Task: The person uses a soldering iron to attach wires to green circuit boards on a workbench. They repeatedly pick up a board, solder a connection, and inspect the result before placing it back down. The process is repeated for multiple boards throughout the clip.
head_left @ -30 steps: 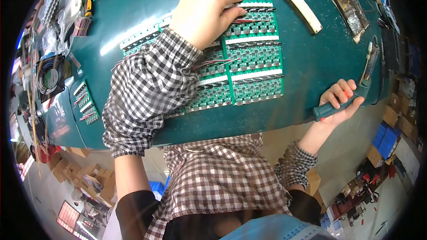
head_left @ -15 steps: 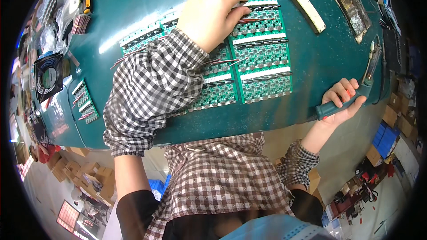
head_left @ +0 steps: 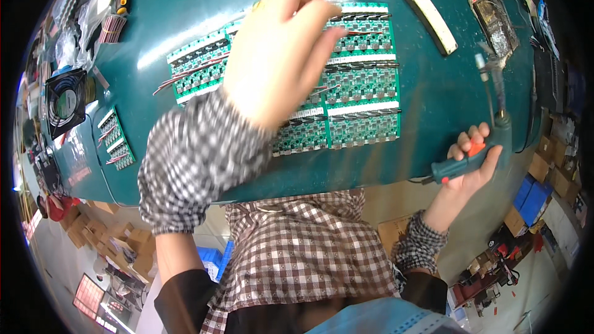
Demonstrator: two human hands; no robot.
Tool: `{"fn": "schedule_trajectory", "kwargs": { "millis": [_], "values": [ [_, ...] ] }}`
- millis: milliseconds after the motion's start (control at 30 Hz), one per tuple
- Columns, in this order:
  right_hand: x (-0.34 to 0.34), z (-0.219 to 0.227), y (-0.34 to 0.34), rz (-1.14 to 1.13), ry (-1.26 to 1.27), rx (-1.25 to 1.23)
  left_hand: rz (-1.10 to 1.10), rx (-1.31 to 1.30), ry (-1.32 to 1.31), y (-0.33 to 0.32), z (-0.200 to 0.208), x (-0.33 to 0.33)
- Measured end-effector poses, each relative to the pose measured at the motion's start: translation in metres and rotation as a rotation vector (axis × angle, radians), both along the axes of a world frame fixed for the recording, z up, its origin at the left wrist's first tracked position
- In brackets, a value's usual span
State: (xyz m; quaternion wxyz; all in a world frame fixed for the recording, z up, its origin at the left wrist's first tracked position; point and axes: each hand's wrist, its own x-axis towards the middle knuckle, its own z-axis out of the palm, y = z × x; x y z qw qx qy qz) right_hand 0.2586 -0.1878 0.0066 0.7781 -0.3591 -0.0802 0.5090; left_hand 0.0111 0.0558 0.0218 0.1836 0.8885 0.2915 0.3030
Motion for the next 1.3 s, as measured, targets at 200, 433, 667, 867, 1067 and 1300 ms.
{"fn": "schedule_trajectory", "kwargs": {
  "millis": [200, 433, 667, 867, 1067, 1300],
  "values": [
    [-0.025, 0.02, -0.014, 0.076, -0.371, -0.282, -0.006, -0.244, 0.182, -0.053, 0.004, -0.021],
    [-0.033, 0.024, -0.018, 0.041, -0.366, -0.385, 0.009, -0.26, 0.178, -0.05, -0.006, -0.017],
    [0.005, 0.091, -0.017, -0.52, -1.185, -0.245, -0.041, -0.343, 0.152, -0.049, 0.005, -0.008],
    [0.041, 0.035, 0.029, -0.594, -1.203, -0.613, -0.044, -0.321, 0.2, -0.049, 0.008, -0.017],
    [-0.011, 0.053, -0.003, -0.432, -0.645, -0.317, -0.149, -0.707, -0.208, -0.063, 0.04, 0.001],
    [-0.062, 0.038, -0.018, -0.158, -0.381, -0.147, -0.061, -1.704, -0.676, -0.079, 0.039, 0.036]
  ]
}}
